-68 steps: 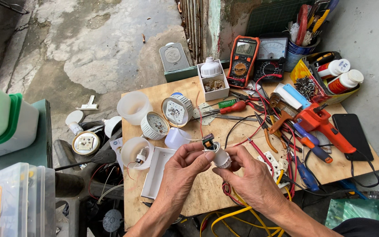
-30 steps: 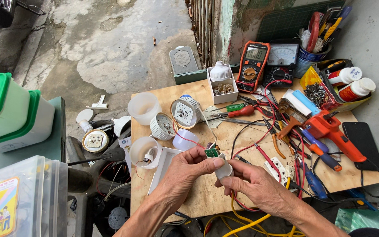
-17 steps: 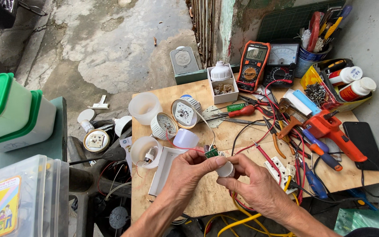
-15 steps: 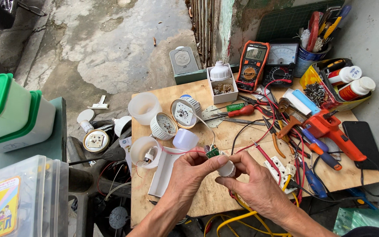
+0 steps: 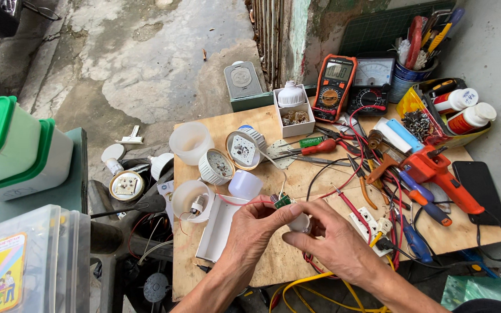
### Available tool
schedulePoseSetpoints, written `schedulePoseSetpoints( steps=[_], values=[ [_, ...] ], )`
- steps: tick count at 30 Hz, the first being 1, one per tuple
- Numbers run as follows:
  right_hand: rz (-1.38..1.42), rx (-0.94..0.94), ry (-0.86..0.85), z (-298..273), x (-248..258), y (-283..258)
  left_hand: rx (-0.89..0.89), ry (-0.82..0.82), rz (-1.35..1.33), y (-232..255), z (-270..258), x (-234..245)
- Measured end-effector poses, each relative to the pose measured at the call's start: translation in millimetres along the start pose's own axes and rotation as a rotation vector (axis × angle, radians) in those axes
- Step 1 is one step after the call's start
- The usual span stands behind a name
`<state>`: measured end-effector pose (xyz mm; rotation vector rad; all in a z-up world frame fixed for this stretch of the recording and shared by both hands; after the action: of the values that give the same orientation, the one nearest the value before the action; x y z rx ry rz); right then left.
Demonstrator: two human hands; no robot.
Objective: The person tests a small electronic component using a multimeter and probes, then disassembles a light bulb to access its internal circuit board. They handle the bulb's internal parts and later pick up a heat gun from the workbench.
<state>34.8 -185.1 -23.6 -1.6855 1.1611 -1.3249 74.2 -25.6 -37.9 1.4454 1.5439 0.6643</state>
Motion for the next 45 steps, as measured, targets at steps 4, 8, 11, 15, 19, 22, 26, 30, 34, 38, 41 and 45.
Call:
schedulePoseSetpoints(
  steps=[4, 8, 11, 15, 19, 22, 26, 30, 34, 38, 41, 45],
  values=[
    [0.126, -0.068, -0.196, -6.3, -10.5, -7.4, 0.048, 0.068, -0.001, -2.4, -0.8, 4.5],
    [-0.148, -0.073, 0.060, -3.8, -0.2, 3.3, -0.026, 0.152, -0.029, -9.3, -0.6, 5.9],
    [-0.386, -0.048, 0.158, -0.3, -5.9, 8.0, -0.034, 0.266, -0.025, -8.3, -10.6, 4.9],
    [-0.070, -0.089, 0.083, -2.0, -10.9, 3.2, 0.033, 0.274, -0.134, 0.5, -36.1, -6.1],
    [0.455, 0.018, -0.130, -6.9, -5.5, -26.5, 0.094, 0.286, -0.256, 8.2, -54.7, 0.1],
    [0.448, -0.132, -0.189, -13.8, -2.1, -16.5, 0.100, 0.219, -0.170, 18.3, -62.2, -1.6],
    [0.339, -0.111, -0.252, -21.0, 0.7, -21.3, -0.038, -0.035, -0.134, 42.0, -58.5, -21.4],
    [0.301, -0.088, -0.247, -21.6, 5.0, -17.2, -0.090, -0.018, -0.058, 36.8, -43.4, -15.2],
    [0.179, -0.053, -0.151, -19.0, 2.6, -14.5, -0.239, 0.133, -0.028, 46.0, -40.8, -7.3],
    [-0.054, -0.029, -0.076, -19.8, 6.9, -17.3, 0.004, 0.362, 0.607, 78.3, -73.0, -9.5],
    [0.049, -0.005, -0.117, -16.9, 7.1, -12.5, 0.032, 0.311, 0.379, 77.0, -81.7, -14.8],
    [0.172, -0.007, -0.243, -19.8, 7.0, -20.8, -0.177, -0.023, -0.040, 41.4, -64.2, -5.7]
  ],
)
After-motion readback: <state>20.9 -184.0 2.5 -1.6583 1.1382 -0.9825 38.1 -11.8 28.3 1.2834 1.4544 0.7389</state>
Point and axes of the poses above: each hand's wrist, its own z-axis towards the middle knuckle, its own x-axis out of the back of the hand, y = z × x, the point moved 9 cm from there along z, towards the middle knuckle
